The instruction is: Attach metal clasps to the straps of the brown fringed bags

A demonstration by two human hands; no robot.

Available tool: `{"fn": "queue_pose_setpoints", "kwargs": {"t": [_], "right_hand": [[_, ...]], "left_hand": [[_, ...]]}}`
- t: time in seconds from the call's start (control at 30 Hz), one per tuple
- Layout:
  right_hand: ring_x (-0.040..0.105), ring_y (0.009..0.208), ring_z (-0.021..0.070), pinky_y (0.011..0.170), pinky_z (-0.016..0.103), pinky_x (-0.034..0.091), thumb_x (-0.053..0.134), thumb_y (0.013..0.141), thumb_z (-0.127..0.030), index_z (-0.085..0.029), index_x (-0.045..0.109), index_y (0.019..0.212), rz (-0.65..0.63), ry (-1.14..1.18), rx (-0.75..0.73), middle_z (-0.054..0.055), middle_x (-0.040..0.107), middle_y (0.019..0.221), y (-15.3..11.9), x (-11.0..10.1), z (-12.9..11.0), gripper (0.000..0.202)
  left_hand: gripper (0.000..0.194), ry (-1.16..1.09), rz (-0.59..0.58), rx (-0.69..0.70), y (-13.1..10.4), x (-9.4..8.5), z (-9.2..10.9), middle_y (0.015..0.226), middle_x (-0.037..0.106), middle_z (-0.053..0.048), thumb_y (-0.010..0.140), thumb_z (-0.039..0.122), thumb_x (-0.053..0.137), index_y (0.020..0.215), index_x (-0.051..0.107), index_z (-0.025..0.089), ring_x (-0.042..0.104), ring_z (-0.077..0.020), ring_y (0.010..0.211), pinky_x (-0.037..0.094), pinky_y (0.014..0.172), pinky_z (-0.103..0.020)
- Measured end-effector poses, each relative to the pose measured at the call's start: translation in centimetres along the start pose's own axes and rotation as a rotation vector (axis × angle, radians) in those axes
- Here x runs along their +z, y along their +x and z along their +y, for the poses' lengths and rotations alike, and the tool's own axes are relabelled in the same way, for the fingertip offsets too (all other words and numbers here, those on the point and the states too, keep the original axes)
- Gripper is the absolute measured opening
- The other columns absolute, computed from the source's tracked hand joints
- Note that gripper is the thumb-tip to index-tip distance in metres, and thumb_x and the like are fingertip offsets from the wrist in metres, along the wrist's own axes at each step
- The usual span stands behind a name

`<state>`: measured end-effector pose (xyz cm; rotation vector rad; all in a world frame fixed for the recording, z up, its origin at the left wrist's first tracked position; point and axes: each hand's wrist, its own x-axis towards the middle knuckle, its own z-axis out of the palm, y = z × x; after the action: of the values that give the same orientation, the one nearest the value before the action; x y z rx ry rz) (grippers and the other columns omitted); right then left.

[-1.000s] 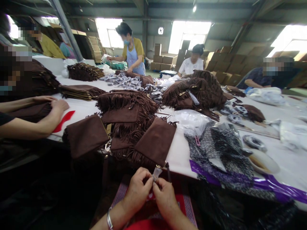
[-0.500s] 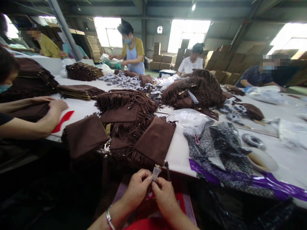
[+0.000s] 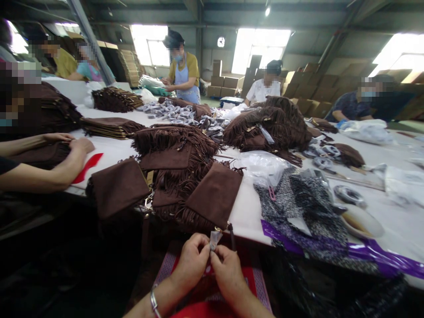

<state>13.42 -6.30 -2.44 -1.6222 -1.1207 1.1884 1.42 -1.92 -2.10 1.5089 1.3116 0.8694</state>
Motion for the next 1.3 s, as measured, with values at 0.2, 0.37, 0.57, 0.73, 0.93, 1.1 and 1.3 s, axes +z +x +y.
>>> {"fn": "queue_pose_setpoints", "kwargs": {"t": [0.2, 0.37, 0.57, 0.73, 0.93, 1.1, 1.3], "right_hand": [[0.064, 0.08, 0.0278, 0.07, 0.032, 0.047, 0.055, 0.083, -0.039, -0.014, 0.073, 0.087, -0.006, -0.054, -0.038, 0.007, 0.072, 0.079, 0.0, -0.1, 0.4, 0.032], [0.065, 0.085, 0.0288, 0.073, 0.033, 0.048, 0.054, 0.084, -0.041, -0.014, 0.072, 0.091, -0.066, 0.007, -0.021, 0.007, 0.073, 0.083, 0.1, -0.2, 0.2, 0.033], [0.063, 0.069, 0.0245, 0.062, 0.031, 0.042, 0.048, 0.089, -0.047, -0.018, 0.066, 0.07, -0.022, -0.347, -0.088, 0.006, 0.069, 0.071, 0.4, -2.3, -1.6, 0.04], [0.06, 0.063, 0.0203, 0.06, 0.029, 0.041, 0.056, 0.087, -0.047, -0.021, 0.059, 0.072, 0.1, -0.415, -0.103, 0.001, 0.066, 0.067, 1.2, -2.5, -2.4, 0.03], [0.059, 0.066, 0.0209, 0.062, 0.03, 0.039, 0.051, 0.088, -0.039, -0.022, 0.054, 0.067, 0.15, -0.468, -0.157, 0.002, 0.063, 0.068, 1.9, -1.3, -1.7, 0.027], [0.056, 0.056, 0.0184, 0.054, 0.028, 0.04, 0.049, 0.085, -0.039, -0.022, 0.053, 0.066, 0.115, -0.26, -0.098, 0.0, 0.059, 0.057, 2.3, -1.5, -0.7, 0.026], [0.049, 0.046, 0.0148, 0.046, 0.025, 0.037, 0.062, 0.078, -0.051, -0.022, 0.054, 0.062, 0.172, -0.012, -0.066, -0.003, 0.055, 0.048, 2.5, -1.3, -0.2, 0.034]], "left_hand": [[0.01, -0.137, -0.02, -0.209, 0.9, -0.1, -0.1, 0.072, 0.059, -0.002, 0.066, 0.009, 0.06, 0.071, 0.056, 0.017, 0.057, -0.0178, 0.072, 0.044, 0.068, -0.029], [0.027, -0.538, -0.137, -0.441, 0.8, -0.4, 0.4, 0.078, 0.065, -0.004, 0.064, 0.012, 0.064, 0.091, 0.06, 0.013, 0.06, -0.017, 0.071, 0.047, 0.065, -0.027], [0.02, -0.465, -0.075, -0.369, 0.6, -0.3, 0.6, 0.069, 0.064, -0.003, 0.066, 0.018, 0.069, 0.084, 0.062, 0.011, 0.058, -0.015, 0.063, 0.045, 0.059, -0.025], [0.017, -0.32, -0.029, -0.251, 0.5, 0.4, 0.1, 0.073, 0.068, -0.006, 0.071, 0.022, 0.069, 0.084, 0.065, 0.013, 0.061, -0.0168, 0.067, 0.047, 0.061, -0.025], [0.018, -0.358, -0.01, -0.244, 0.1, 0.8, -0.1, 0.077, 0.07, -0.007, 0.074, 0.024, 0.068, 0.088, 0.066, 0.014, 0.064, -0.0177, 0.068, 0.048, 0.062, -0.026], [0.032, -0.585, -0.104, -0.335, 0.2, 0.4, 0.4, 0.079, 0.071, -0.009, 0.07, 0.03, 0.075, 0.092, 0.063, 0.011, 0.064, -0.0166, 0.065, 0.049, 0.06, -0.025], [0.031, -0.686, -0.139, -0.394, 0.2, 0.5, 0.2, 0.07, 0.068, -0.004, 0.068, 0.028, 0.078, 0.09, 0.065, 0.011, 0.058, -0.0109, 0.055, 0.046, 0.053, -0.022]]}}
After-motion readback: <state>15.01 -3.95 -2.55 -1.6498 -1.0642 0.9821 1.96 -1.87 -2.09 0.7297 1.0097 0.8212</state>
